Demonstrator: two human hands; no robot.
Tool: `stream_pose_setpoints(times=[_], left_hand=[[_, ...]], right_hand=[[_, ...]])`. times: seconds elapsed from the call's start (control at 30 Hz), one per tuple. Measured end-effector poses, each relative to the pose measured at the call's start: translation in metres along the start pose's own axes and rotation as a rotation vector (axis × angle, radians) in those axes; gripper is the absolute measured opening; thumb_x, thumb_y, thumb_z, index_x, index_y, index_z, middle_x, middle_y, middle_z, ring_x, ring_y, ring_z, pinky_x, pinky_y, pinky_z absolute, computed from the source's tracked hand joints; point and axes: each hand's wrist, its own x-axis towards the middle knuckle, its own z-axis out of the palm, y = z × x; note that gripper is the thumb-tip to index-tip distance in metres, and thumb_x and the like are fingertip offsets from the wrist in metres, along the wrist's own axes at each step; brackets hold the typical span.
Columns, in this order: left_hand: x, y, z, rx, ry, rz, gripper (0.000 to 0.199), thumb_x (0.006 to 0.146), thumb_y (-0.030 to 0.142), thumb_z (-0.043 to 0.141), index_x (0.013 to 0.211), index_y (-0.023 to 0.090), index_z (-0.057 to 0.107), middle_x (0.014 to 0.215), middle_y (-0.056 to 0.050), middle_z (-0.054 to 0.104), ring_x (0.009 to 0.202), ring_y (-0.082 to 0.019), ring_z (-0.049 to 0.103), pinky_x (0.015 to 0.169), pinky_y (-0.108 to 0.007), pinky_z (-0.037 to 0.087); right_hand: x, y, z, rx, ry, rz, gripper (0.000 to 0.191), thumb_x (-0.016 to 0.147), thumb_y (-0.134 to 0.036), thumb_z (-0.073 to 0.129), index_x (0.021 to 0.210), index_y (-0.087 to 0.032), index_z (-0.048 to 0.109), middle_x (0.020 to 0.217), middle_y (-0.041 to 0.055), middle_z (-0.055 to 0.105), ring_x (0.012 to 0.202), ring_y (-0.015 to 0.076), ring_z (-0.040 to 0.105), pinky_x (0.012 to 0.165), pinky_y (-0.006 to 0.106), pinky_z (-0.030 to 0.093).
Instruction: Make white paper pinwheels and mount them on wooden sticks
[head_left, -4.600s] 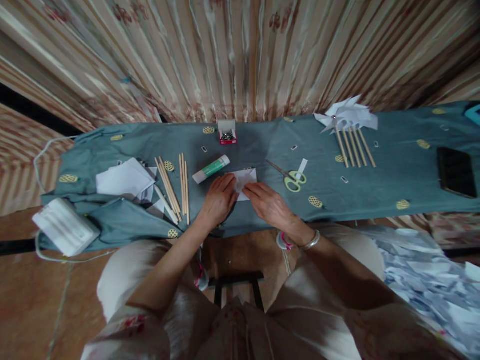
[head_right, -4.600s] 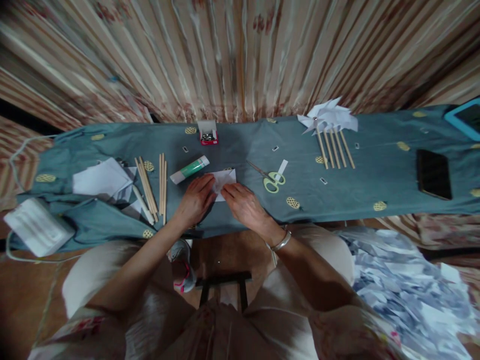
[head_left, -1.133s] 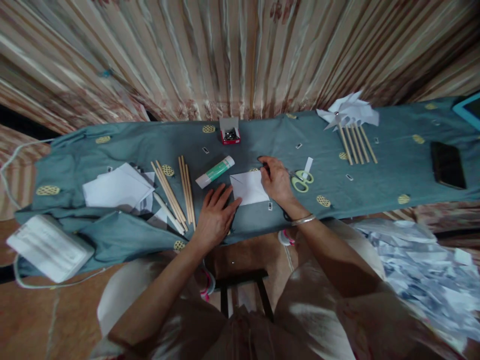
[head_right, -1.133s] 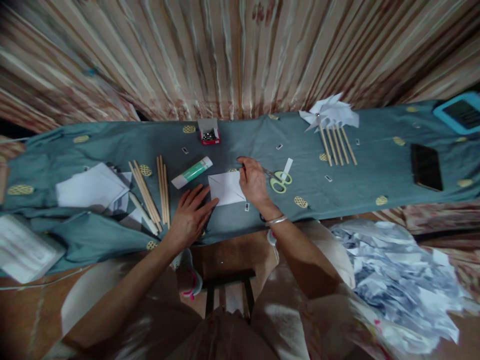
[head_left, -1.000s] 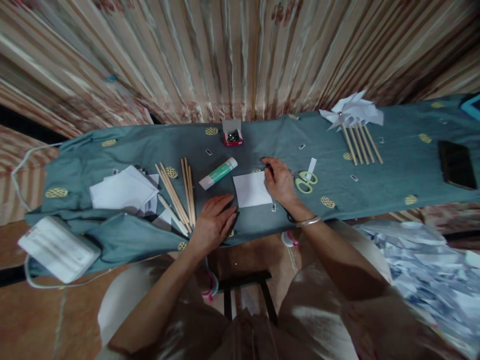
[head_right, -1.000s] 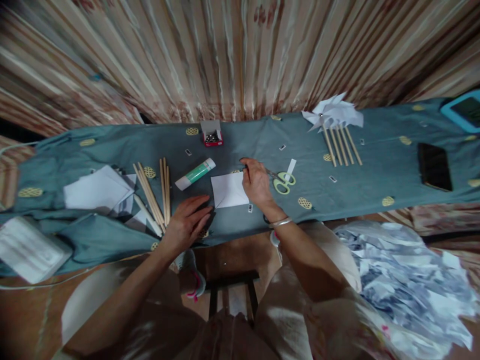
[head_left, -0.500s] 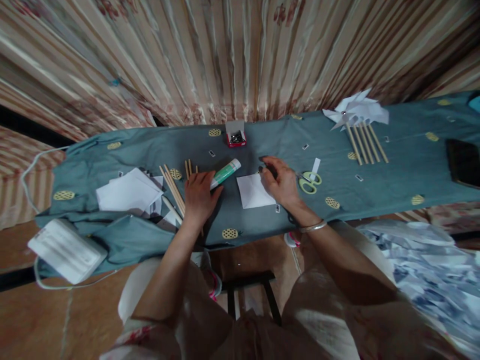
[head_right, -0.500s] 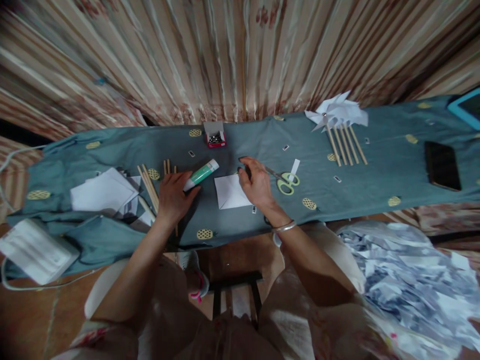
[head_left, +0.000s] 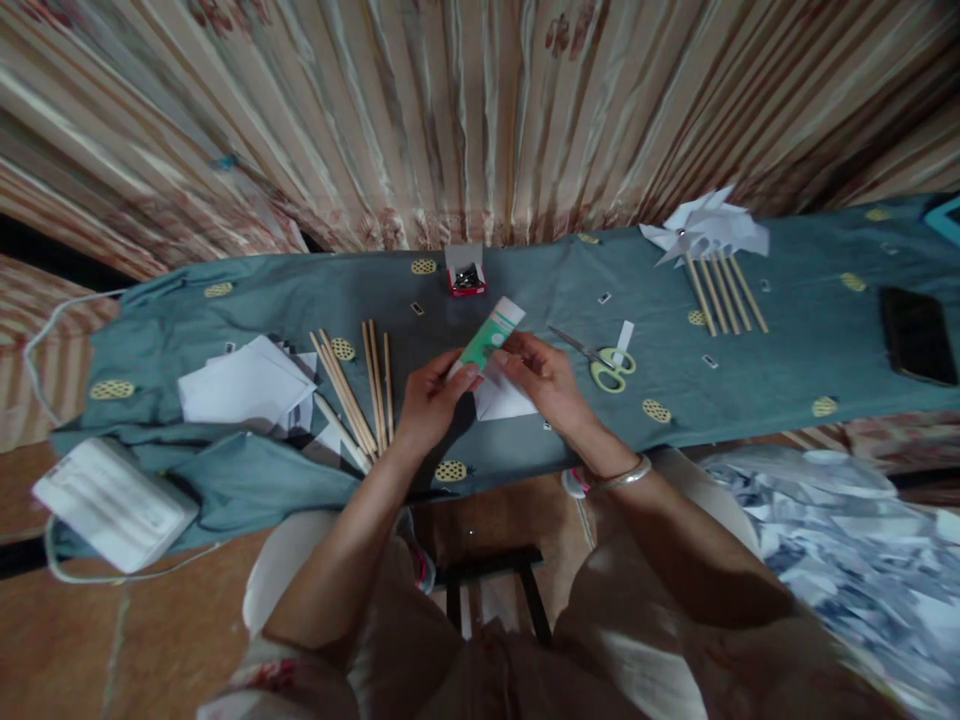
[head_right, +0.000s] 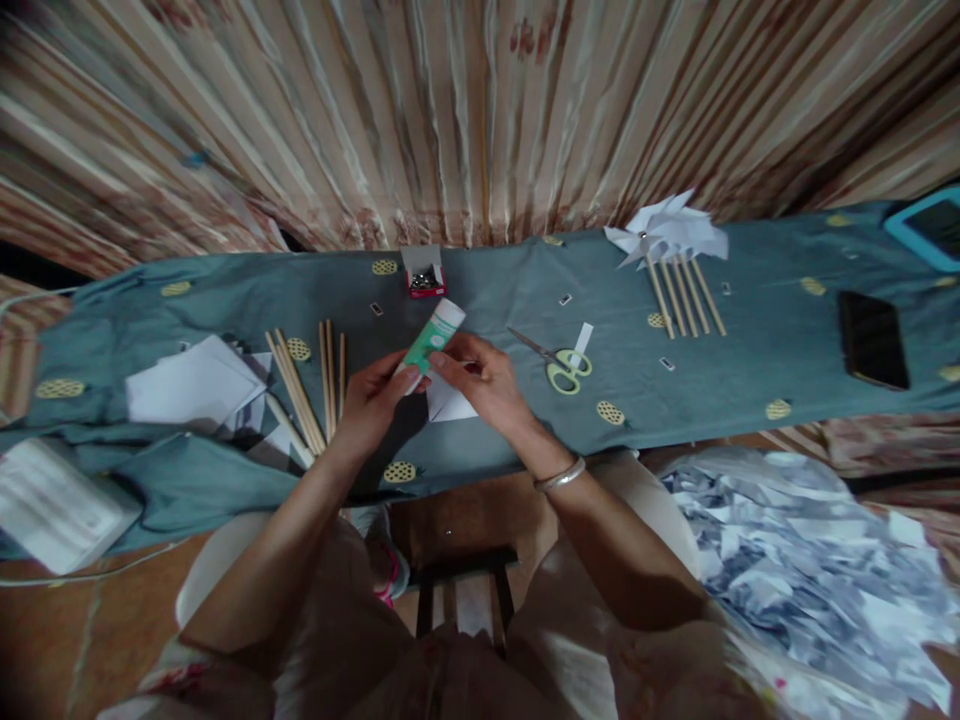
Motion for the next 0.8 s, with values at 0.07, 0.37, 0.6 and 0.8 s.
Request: stream_pose_setpoints(times=[0.07, 0.37, 0.6, 0.8], left_hand=[[-0.004, 0.000, 0.009, -0.099, -0.086, -0.032, 0.041, 0.076, 0.053, 0.075, 0.093, 0.015, 0.076, 0.076, -0.002, 0.069, 0.069, -0.014, 0.060, 0.071, -0.027, 0.048], [-0.007, -0.001, 0.015, -0.240, -0.161, -0.210, 0.045, 0.069, 0.059, 0.080, 0.074, 0.014, 0.074, 0.065, -0.003, 0.066, 0.060, -0.012, 0.054, 0.058, -0.025, 0.043], [0.002, -0.006, -0.014, 0.327, -0.010, 0.062, 0.042, 0.084, 0.046, 0.067, 0.114, 0.017, 0.073, 0.098, -0.008, 0.075, 0.086, -0.020, 0.067, 0.081, -0.034, 0.054], [0.012, -0.020, -0.035, 0.971, -0.076, 0.361, 0.038, 0.092, 0.022, 0.050, 0.127, 0.017, 0.065, 0.129, -0.013, 0.065, 0.119, -0.028, 0.058, 0.105, -0.049, 0.046]], right_hand=[[0.000, -0.001, 0.002, 0.171, -0.089, 0.119, 0.037, 0.071, -0.054, 0.079, 0.089, -0.023, 0.071, 0.078, -0.0008, 0.073, 0.065, 0.0156, 0.064, 0.062, 0.030, 0.053], [0.001, -0.008, 0.003, 0.377, -0.131, 0.238, 0.041, 0.060, -0.058, 0.086, 0.069, -0.022, 0.071, 0.056, -0.0029, 0.064, 0.049, 0.0130, 0.056, 0.048, 0.028, 0.047], [0.015, -0.002, -0.022, 0.509, 0.161, 0.290, 0.045, 0.062, -0.062, 0.084, 0.075, -0.022, 0.070, 0.071, -0.0004, 0.071, 0.058, 0.0107, 0.061, 0.053, 0.024, 0.052], [0.009, 0.005, -0.027, 0.534, 0.017, 0.403, 0.044, 0.075, -0.064, 0.073, 0.080, -0.021, 0.066, 0.072, 0.0002, 0.071, 0.060, 0.0107, 0.064, 0.055, 0.024, 0.054]])
